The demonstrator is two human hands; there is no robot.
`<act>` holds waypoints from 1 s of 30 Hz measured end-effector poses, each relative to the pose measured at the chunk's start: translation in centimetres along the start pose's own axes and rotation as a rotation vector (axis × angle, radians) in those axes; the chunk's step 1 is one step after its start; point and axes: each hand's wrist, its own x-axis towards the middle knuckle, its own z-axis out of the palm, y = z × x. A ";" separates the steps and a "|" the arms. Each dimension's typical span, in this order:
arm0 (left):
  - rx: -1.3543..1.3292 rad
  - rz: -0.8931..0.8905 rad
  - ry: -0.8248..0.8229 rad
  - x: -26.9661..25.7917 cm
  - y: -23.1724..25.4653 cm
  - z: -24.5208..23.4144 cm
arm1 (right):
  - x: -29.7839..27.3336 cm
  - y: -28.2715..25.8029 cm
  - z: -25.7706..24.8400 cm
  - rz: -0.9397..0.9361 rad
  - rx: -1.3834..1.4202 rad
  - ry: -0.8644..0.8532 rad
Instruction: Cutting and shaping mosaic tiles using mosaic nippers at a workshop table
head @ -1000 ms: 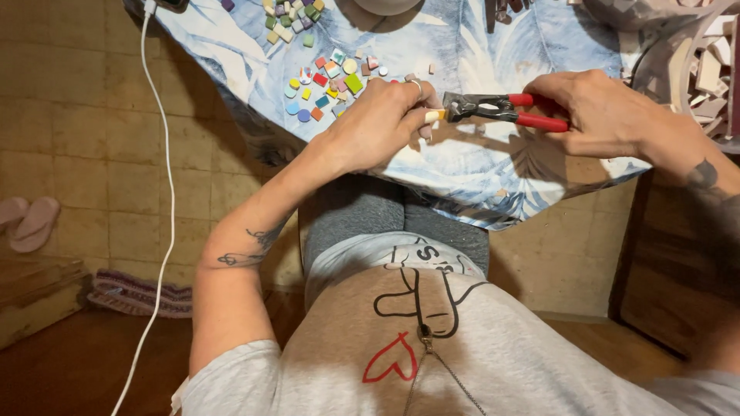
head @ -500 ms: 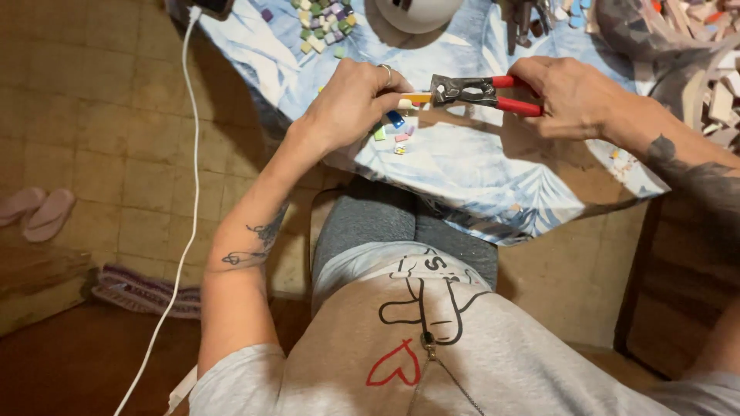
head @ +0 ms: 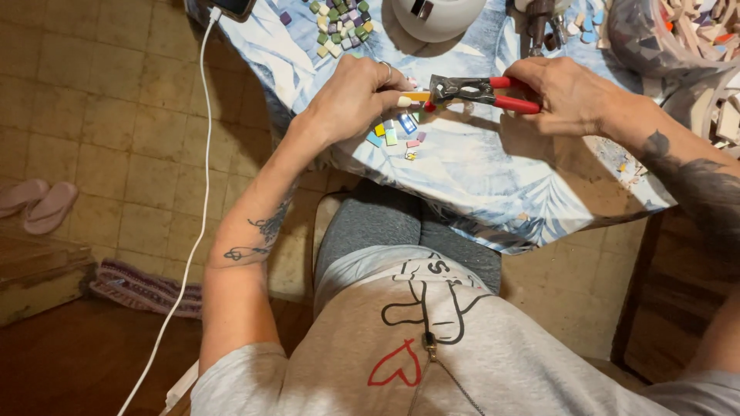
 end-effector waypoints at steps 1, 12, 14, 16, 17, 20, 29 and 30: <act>0.000 -0.001 0.001 0.0 0.0 0.0 | 0.0 -0.1 -0.2 -0.001 -0.001 -0.001; -0.060 0.016 -0.026 -0.1 0.7 -0.9 | 0.5 0.1 -0.2 0.073 0.008 -0.085; -0.071 -0.010 -0.023 0.0 0.9 -0.9 | 0.5 -0.3 -0.3 0.067 0.040 -0.065; -0.083 -0.037 -0.021 0.1 0.7 -0.8 | 0.5 -0.7 -0.3 0.060 0.072 -0.046; -0.061 -0.039 -0.021 0.2 0.4 -0.7 | 0.5 -0.9 -0.4 0.076 0.060 -0.048; -0.045 -0.049 -0.014 0.1 0.5 -0.9 | 0.6 0.3 0.8 0.072 -0.012 -0.002; 0.000 -0.042 0.008 -0.1 0.5 -1.1 | 0.5 0.7 0.8 -0.062 -0.037 0.190; 0.014 -0.040 0.000 -0.1 0.5 -1.1 | 0.5 0.5 0.6 -0.098 -0.021 0.186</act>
